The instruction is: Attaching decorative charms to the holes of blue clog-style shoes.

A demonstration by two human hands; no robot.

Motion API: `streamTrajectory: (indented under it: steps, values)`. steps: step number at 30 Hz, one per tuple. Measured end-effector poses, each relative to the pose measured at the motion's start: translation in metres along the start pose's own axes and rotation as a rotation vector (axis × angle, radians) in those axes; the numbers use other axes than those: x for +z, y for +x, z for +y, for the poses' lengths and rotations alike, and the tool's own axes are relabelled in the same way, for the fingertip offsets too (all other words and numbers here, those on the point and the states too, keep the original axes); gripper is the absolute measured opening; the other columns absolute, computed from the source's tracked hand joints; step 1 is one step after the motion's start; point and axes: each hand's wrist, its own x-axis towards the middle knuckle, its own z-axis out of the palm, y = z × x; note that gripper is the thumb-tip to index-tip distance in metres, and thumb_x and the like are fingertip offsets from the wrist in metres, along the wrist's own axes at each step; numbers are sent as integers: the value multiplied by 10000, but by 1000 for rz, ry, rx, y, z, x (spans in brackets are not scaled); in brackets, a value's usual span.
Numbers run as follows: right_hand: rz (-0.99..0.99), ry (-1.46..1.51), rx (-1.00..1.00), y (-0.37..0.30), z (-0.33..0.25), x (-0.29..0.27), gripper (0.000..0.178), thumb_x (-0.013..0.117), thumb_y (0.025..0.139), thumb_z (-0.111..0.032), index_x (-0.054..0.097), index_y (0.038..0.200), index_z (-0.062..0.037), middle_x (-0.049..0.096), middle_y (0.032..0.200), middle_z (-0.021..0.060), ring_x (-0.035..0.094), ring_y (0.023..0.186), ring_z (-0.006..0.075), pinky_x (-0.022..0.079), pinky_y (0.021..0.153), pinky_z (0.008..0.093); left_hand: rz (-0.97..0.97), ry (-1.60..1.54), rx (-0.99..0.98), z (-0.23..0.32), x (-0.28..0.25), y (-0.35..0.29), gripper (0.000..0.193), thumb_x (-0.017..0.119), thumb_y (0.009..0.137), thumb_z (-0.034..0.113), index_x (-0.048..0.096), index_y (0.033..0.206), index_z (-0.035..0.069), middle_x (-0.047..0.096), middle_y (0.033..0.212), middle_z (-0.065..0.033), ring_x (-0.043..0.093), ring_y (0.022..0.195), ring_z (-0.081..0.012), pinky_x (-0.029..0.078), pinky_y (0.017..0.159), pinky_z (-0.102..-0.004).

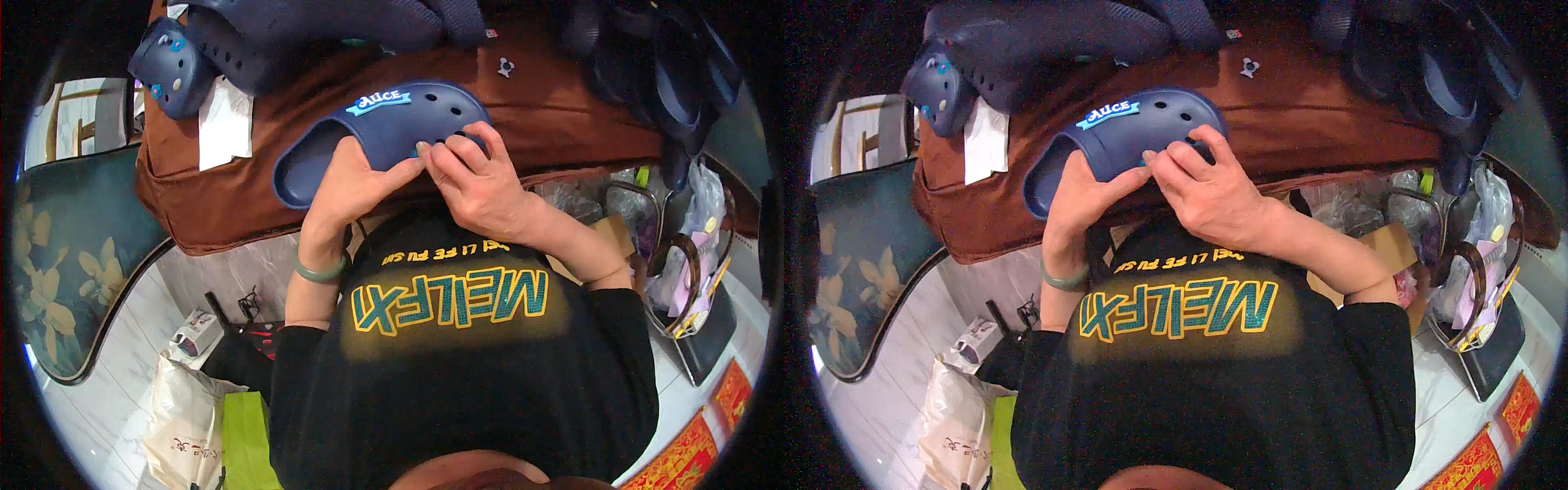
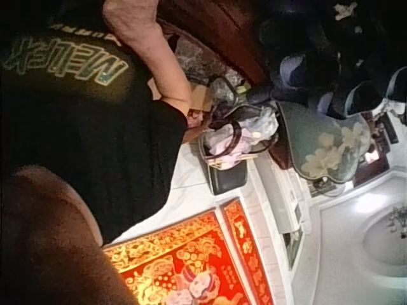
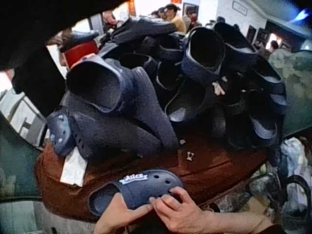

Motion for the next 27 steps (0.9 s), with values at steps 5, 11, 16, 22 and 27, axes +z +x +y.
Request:
streamTrajectory:
  steps: [5,11,16,22,27]
  values:
    - [39,274,141,-1,16,-8,318,650,719,-116,676,1023,-26,579,955,59,527,939,238,367,897,432,5,-105,-53,-4,0,-1,327,726,788,91,628,1086,-3,665,1022,-42,596,922,-117,484,837,-287]
    - [92,522,311,-12,35,-4,370,718,753,-108,648,1116,-110,574,975,56,515,981,273,369,897,401,27,-33,-80,1,2,-2,338,735,780,83,629,1088,-9,672,1003,-46,605,916,-120,483,834,-279]
    - [106,684,612,-10,33,2,624,784,711,-180,514,1262,-67,442,1243,154,433,1173,326,360,1012,387,63,-57,-89,6,7,-3,317,734,770,71,640,1061,-13,675,990,-51,612,896,-119,486,814,-277]
    - [71,708,660,-5,25,9,681,797,700,-221,481,1288,-87,377,1337,184,405,1240,353,338,1049,409,178,88,-133,6,14,-4,297,736,752,73,657,1022,-24,689,937,-60,627,832,-122,504,760,-276]
    - [213,550,591,-19,64,8,280,703,791,-187,650,1032,-55,618,1059,125,575,1023,313,446,889,371,166,113,-112,7,9,-4,305,749,749,105,661,1010,-25,691,931,-73,635,833,-135,505,773,-286]
